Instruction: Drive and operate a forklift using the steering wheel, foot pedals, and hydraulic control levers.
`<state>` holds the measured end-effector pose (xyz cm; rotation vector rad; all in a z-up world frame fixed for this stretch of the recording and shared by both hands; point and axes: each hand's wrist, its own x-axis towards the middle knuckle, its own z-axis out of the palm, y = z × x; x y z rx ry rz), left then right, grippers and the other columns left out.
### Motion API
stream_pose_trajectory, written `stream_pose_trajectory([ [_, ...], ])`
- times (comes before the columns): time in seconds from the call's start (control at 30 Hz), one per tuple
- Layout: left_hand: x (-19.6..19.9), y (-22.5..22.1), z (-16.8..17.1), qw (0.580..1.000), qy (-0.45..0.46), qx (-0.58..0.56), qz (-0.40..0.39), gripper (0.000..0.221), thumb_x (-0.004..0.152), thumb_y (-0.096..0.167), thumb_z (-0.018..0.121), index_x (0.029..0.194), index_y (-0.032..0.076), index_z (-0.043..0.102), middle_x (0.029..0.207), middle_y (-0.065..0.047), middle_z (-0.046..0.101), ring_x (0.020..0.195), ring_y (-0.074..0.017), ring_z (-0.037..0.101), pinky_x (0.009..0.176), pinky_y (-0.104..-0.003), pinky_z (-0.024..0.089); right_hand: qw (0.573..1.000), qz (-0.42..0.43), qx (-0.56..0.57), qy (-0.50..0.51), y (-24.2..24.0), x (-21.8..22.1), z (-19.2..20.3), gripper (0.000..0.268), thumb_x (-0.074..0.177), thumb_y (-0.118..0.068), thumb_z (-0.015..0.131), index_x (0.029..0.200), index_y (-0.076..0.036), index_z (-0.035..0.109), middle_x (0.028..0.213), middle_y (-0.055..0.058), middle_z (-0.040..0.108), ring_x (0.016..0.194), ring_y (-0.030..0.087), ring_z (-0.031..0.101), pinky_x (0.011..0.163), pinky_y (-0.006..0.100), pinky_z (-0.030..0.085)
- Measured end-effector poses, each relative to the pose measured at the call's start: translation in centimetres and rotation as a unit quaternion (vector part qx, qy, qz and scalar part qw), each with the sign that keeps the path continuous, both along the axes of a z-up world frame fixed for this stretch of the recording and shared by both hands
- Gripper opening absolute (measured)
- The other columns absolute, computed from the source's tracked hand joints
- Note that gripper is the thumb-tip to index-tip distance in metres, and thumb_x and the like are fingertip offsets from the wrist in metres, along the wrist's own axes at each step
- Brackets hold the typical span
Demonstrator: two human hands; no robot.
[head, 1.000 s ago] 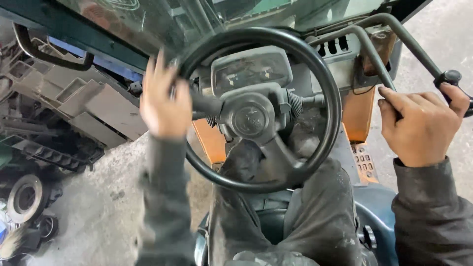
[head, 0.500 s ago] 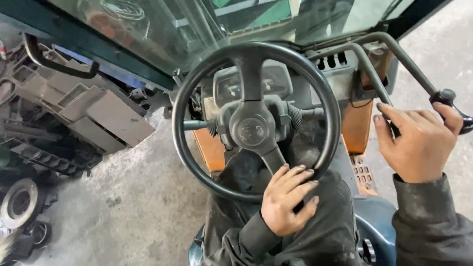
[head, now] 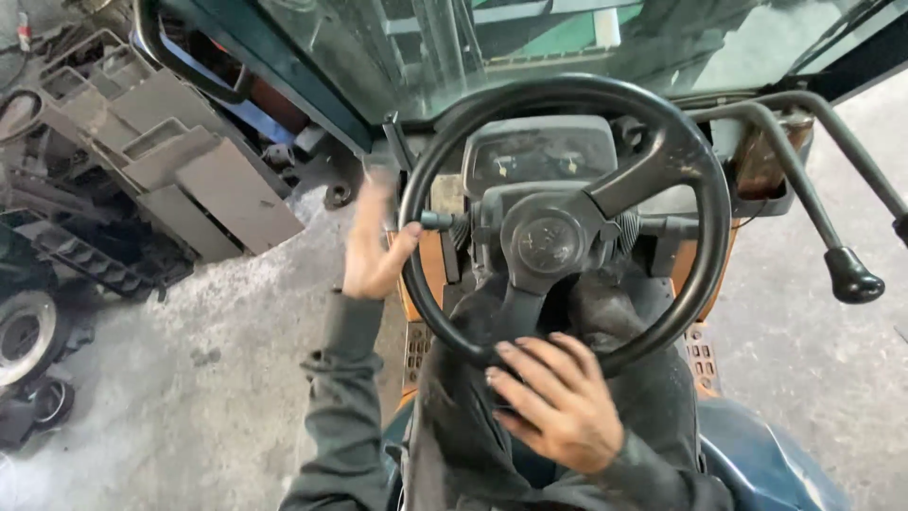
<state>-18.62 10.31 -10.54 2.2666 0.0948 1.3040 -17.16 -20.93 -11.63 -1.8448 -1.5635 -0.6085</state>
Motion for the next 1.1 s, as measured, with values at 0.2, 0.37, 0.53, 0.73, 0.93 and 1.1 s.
stream_pose_trajectory([
  [0.2,-1.9,-0.1,-4.9,0.829,0.491,-0.241,0.117,0.060,0.107,0.043,0.042,0.114,-0.005,0.077,0.109,-0.027,0.076,0.100,-0.0388,0.073,0.086,-0.046,0.059,0.992,0.107,-0.058,-0.011,3.9,-1.0,-0.5,0.049,0.081,-0.027,0.076,0.126,-0.010,0.069,0.139,0.010,0.062,0.129,0.028,0.055,0.109,0.053,0.039],
  [0.37,-7.7,-3.6,-12.8,0.934,0.025,-0.357,-0.024,0.045,0.108,0.033,0.046,0.141,0.003,0.057,0.136,-0.013,0.065,0.121,-0.0204,0.065,0.099,-0.031,0.052,0.983,0.105,-0.097,-0.116,6.9,0.2,-2.6,0.041,0.085,-0.024,0.063,0.120,-0.005,0.071,0.131,0.009,0.066,0.119,0.024,0.058,0.110,0.048,0.040],
  [0.53,-11.8,-7.8,-20.1,0.861,0.147,-0.472,0.121,0.040,0.109,0.021,0.054,0.130,-0.011,0.066,0.119,-0.029,0.066,0.109,-0.0427,0.060,0.091,-0.047,0.047,0.983,0.039,0.001,-0.181,16.0,2.0,2.2,0.021,0.084,-0.023,0.065,0.099,-0.011,0.071,0.111,0.004,0.064,0.124,0.028,0.057,0.113,0.061,0.037],
  [0.73,-14.4,-9.1,-22.1,0.874,0.085,-0.473,0.072,0.040,0.099,0.017,0.061,0.133,-0.004,0.063,0.120,-0.013,0.074,0.107,-0.0156,0.068,0.093,-0.029,0.053,0.958,-0.181,0.049,-0.216,12.9,19.0,12.5,0.017,0.092,-0.017,0.067,0.109,-0.019,0.064,0.108,0.001,0.061,0.114,0.023,0.056,0.115,0.060,0.032],
  [0.93,-13.8,-8.5,-24.3,0.845,0.119,-0.518,0.056,0.042,0.103,0.019,0.061,0.138,-0.005,0.063,0.113,-0.014,0.074,0.099,-0.0146,0.063,0.088,-0.029,0.051,0.937,-0.326,-0.088,-0.089,-3.3,6.3,0.3,0.044,0.098,-0.008,0.065,0.142,-0.007,0.064,0.146,0.012,0.068,0.144,0.033,0.057,0.124,0.063,0.024],
  [1.1,-15.9,-7.4,-20.4,0.875,0.089,-0.474,0.044,0.039,0.104,0.019,0.057,0.133,-0.007,0.060,0.118,-0.014,0.075,0.106,-0.0138,0.068,0.094,-0.028,0.053,0.995,-0.072,-0.012,-0.066,5.9,-2.9,-0.4,0.031,0.085,-0.010,0.069,0.116,-0.009,0.073,0.128,0.004,0.070,0.128,0.029,0.059,0.107,0.053,0.044],
])
